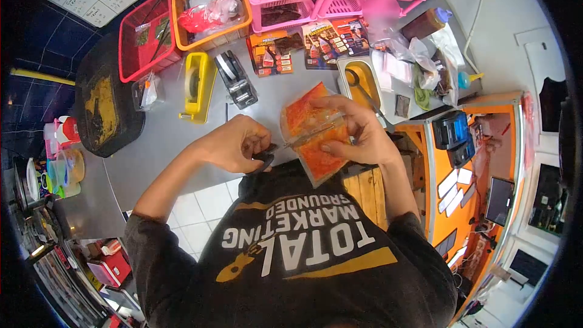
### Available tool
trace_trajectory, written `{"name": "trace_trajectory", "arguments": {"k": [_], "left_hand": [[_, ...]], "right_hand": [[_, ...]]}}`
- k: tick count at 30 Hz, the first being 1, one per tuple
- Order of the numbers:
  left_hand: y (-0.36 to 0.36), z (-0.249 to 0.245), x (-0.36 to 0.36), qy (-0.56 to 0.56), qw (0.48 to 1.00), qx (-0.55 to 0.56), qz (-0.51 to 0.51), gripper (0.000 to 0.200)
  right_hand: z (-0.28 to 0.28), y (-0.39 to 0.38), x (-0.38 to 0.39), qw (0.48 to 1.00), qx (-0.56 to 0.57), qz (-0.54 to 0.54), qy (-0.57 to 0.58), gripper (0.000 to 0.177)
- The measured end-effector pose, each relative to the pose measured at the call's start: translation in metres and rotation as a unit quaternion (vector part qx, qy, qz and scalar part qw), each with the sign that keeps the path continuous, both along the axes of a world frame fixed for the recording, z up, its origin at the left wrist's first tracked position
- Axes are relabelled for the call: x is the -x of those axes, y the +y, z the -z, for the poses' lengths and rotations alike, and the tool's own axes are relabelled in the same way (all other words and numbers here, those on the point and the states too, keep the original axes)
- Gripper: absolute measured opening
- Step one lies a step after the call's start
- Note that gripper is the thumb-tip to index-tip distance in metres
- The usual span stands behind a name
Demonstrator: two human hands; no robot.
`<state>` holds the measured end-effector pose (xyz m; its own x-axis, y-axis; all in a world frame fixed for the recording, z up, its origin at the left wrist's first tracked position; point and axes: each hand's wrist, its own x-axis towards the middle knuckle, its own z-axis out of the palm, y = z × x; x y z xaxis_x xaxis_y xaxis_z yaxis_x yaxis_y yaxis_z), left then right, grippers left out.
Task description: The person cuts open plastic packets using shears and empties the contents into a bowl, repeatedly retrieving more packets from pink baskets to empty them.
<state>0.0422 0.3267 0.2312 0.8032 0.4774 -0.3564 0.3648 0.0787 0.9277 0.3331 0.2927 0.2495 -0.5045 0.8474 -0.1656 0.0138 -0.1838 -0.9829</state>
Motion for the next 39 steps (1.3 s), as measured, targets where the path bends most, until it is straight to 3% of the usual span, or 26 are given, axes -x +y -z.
{"name": "trace_trajectory", "arguments": {"k": [5,8,12,17,20,23,39], "left_hand": [[-0.003,0.002,0.000,-0.023,1.000,0.020,-0.006,0.025],[-0.003,0.003,-0.001,-0.037,0.999,0.016,-0.009,0.026],[-0.003,-0.001,0.000,-0.022,1.000,0.000,-0.007,0.025],[-0.004,-0.001,-0.002,-0.034,0.999,-0.006,-0.008,0.023],[-0.004,-0.003,-0.002,-0.012,1.000,0.005,-0.010,0.021],[-0.006,-0.002,-0.005,-0.034,0.999,0.014,-0.010,0.023],[-0.013,0.015,-0.011,-0.046,0.998,0.027,-0.037,0.021]], "right_hand": [[-0.004,0.000,0.003,0.996,-0.085,-0.013,-0.037,0.065],[-0.010,0.002,0.003,0.993,-0.068,-0.032,-0.090,0.065],[-0.007,0.000,0.005,0.999,-0.026,-0.024,-0.017,0.065],[-0.003,0.000,0.010,0.989,-0.137,-0.023,-0.048,0.066],[-0.003,-0.002,0.010,0.999,-0.047,-0.017,0.012,0.065],[-0.004,0.000,0.011,0.995,-0.080,-0.051,-0.034,0.068],[0.004,0.000,0.019,0.998,-0.045,-0.037,-0.024,0.068]]}}
